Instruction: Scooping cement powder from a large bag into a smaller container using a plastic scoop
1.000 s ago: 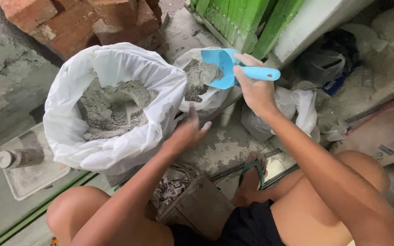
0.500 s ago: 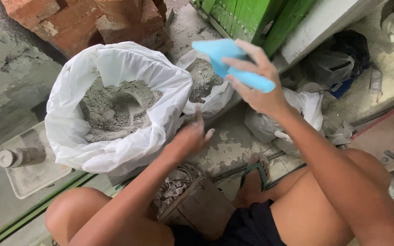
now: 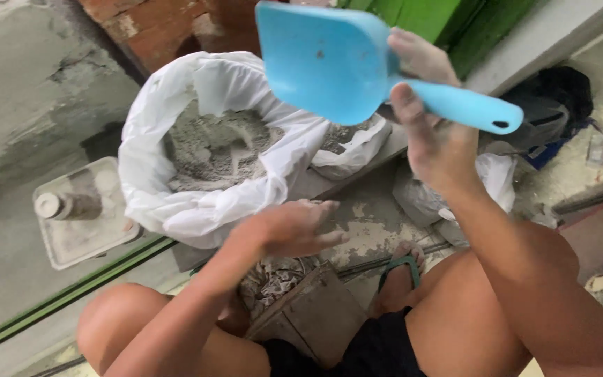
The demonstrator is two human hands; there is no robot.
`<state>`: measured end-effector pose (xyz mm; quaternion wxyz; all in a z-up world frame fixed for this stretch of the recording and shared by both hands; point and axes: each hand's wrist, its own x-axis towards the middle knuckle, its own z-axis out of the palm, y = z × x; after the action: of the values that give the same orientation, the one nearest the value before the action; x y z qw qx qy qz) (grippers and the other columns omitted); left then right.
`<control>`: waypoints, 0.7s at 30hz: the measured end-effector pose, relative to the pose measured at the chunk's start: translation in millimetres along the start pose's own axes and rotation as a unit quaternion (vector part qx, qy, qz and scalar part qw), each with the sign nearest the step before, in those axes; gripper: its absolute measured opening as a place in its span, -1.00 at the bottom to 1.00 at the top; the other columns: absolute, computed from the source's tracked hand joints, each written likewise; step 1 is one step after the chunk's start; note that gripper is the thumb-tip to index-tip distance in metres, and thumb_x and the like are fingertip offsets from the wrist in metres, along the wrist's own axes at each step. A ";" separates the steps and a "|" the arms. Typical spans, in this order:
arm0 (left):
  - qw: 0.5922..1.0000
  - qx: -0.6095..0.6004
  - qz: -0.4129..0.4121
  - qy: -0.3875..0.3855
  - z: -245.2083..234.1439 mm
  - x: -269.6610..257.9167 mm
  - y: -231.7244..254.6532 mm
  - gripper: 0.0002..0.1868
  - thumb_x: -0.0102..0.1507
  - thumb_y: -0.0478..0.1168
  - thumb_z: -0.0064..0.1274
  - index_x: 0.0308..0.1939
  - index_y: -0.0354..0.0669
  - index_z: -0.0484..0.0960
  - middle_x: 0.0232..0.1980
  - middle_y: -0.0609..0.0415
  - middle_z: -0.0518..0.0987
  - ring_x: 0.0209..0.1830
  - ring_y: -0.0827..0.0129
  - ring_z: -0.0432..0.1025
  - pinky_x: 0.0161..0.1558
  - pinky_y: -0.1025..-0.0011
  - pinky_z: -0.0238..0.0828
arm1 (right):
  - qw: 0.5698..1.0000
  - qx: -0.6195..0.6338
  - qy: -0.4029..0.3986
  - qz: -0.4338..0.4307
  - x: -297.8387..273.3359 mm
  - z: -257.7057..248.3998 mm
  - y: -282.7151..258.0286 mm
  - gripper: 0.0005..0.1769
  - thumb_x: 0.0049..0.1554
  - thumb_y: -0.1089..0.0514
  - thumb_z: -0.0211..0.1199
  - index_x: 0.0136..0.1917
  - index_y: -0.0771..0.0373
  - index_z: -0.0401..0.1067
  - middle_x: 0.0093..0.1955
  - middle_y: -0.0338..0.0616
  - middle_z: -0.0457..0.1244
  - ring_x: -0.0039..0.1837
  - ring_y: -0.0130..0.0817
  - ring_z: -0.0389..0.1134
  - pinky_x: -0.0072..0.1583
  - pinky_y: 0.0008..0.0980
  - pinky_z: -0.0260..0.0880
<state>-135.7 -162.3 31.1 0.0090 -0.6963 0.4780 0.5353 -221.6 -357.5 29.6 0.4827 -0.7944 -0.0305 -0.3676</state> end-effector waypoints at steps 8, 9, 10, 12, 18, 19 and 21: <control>0.922 -0.175 0.061 0.341 -16.7 -132.3 -101.3 -0.56 0.37 0.06 -0.20 0.08 -0.07 0.66 -0.06 0.15 0.71 -0.16 0.47 0.60 -0.09 0.50 0.57 | 0.992 -0.033 -0.113 -0.046 0.6 60.3 -28.9 -0.61 0.41 0.05 0.08 0.40 0.30 0.36 0.50 0.24 0.10 0.61 0.19 0.15 0.56 0.23 0.34; 0.847 -0.220 0.015 0.483 -15.9 -146.2 -108.7 -0.73 0.43 -0.14 -0.08 0.06 -0.14 0.66 -0.19 0.15 0.66 -0.30 0.50 0.52 -0.21 0.49 0.46 | 0.990 -0.020 -0.125 -0.059 0.0 69.7 -30.4 -0.64 0.41 0.11 0.10 0.38 0.33 0.38 0.49 0.25 0.08 0.61 0.21 0.14 0.56 0.27 0.40; 0.843 -0.224 0.012 0.488 -9.9 -143.8 -124.3 -0.73 0.43 -0.14 -0.08 0.06 -0.14 0.66 -0.19 0.15 0.66 -0.30 0.50 0.52 -0.21 0.49 0.46 | 0.989 -0.017 -0.132 -0.063 -1.2 77.2 -30.4 -0.64 0.41 0.11 0.10 0.38 0.33 0.38 0.49 0.25 0.08 0.61 0.21 0.14 0.56 0.27 0.40; 0.762 -0.163 -0.132 0.612 1.9 -140.0 -155.8 -0.56 0.41 0.02 0.04 0.24 -0.17 0.50 -0.18 0.11 0.57 -0.31 0.37 0.39 -0.21 0.30 0.35 | 0.984 -0.052 -0.140 -0.101 -2.0 92.7 -30.6 -0.70 0.37 0.21 0.16 0.32 0.36 0.44 0.45 0.30 0.07 0.57 0.32 0.17 0.56 0.30 0.36; 0.782 -0.197 -0.156 0.571 25.0 -121.1 -212.0 -0.47 0.32 0.26 0.12 0.17 0.03 0.63 -0.08 -0.07 0.69 0.01 0.02 0.58 0.10 0.04 0.48 | 0.983 -0.127 -0.109 -0.078 -14.2 133.7 -10.3 -0.72 0.29 0.09 0.23 0.22 0.14 0.61 0.23 0.05 0.35 0.30 0.13 0.41 0.28 -0.10 0.45; 0.778 -0.199 -0.157 0.575 25.5 -122.7 -209.9 -0.47 0.32 0.26 0.12 0.17 0.03 0.63 -0.08 -0.07 0.69 0.01 0.02 0.58 0.10 0.04 0.48 | 0.982 -0.125 -0.113 -0.084 -12.6 137.0 -11.3 -0.72 0.29 0.09 0.23 0.22 0.14 0.61 0.23 0.05 0.35 0.30 0.13 0.41 0.28 -0.10 0.45; 0.794 -0.195 -0.153 0.555 26.0 -122.2 -204.2 -0.54 0.29 0.20 0.10 0.18 0.14 0.62 -0.10 0.02 0.70 -0.08 0.16 0.62 0.08 0.08 0.50 | 0.980 -0.149 -0.118 -0.064 -12.4 140.3 -13.0 -0.74 0.33 0.14 0.19 0.21 0.22 0.59 0.17 0.06 0.39 0.33 0.13 0.40 0.28 -0.02 0.44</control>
<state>-13.3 42.3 10.2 -0.3123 -0.9248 0.1741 0.1300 -158.1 -236.0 -5.4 0.3273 -0.8916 -0.0835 -0.3017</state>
